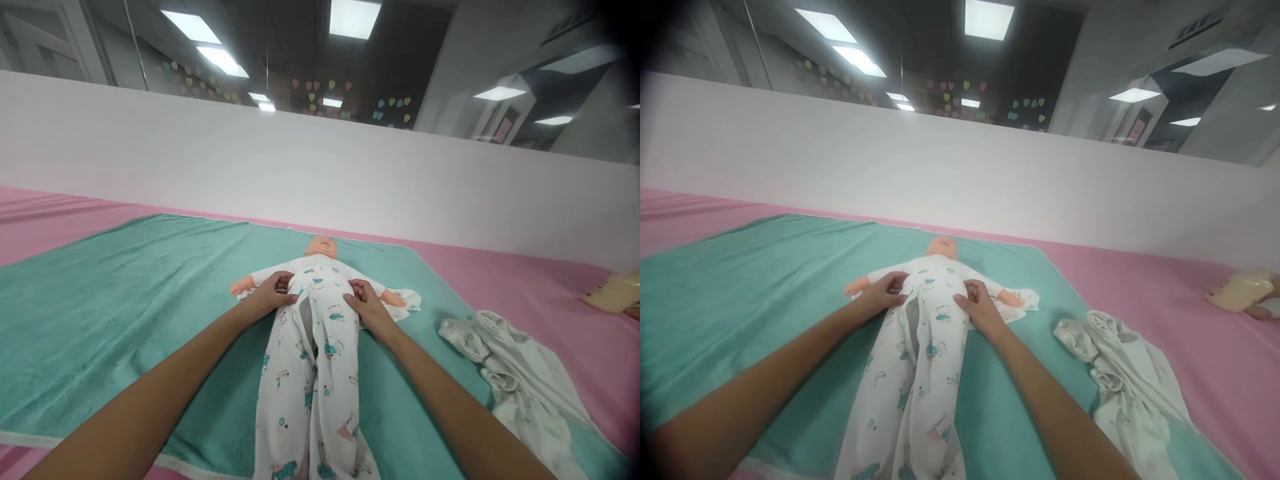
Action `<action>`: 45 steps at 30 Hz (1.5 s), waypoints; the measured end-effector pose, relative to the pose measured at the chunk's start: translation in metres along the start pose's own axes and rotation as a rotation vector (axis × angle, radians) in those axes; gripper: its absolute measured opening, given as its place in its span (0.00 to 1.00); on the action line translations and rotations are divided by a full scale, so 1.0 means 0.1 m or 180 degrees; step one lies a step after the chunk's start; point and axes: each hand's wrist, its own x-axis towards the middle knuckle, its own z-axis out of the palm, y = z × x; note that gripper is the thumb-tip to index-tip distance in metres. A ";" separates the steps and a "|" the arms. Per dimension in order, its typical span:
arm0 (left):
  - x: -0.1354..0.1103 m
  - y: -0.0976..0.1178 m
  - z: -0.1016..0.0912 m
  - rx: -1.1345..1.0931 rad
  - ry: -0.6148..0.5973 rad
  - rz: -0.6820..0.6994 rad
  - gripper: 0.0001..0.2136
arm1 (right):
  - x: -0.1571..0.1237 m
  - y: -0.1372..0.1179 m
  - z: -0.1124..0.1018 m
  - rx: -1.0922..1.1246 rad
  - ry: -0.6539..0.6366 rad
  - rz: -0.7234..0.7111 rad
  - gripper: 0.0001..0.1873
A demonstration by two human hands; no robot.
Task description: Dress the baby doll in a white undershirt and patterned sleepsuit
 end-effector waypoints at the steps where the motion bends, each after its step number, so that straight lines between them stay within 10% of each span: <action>1: 0.00 0.00 0.00 0.0056 0.0023 0.0013 0.28 | -0.01 -0.01 0.00 -0.0008 -0.0017 -0.0023 0.28; 13: -0.09 0.05 -0.05 0.0518 -0.0105 0.0167 0.14 | -0.05 -0.09 -0.02 -0.0558 0.0042 -0.0358 0.22; 37: -0.12 0.10 -0.02 0.1245 0.0182 0.0513 0.19 | -0.01 -0.15 -0.07 -0.0625 -0.0220 -0.0372 0.24; 45: -0.24 0.23 -0.29 0.1362 -0.1021 -0.0067 0.29 | -0.08 -0.14 -0.16 0.0309 -0.0480 -0.0035 0.22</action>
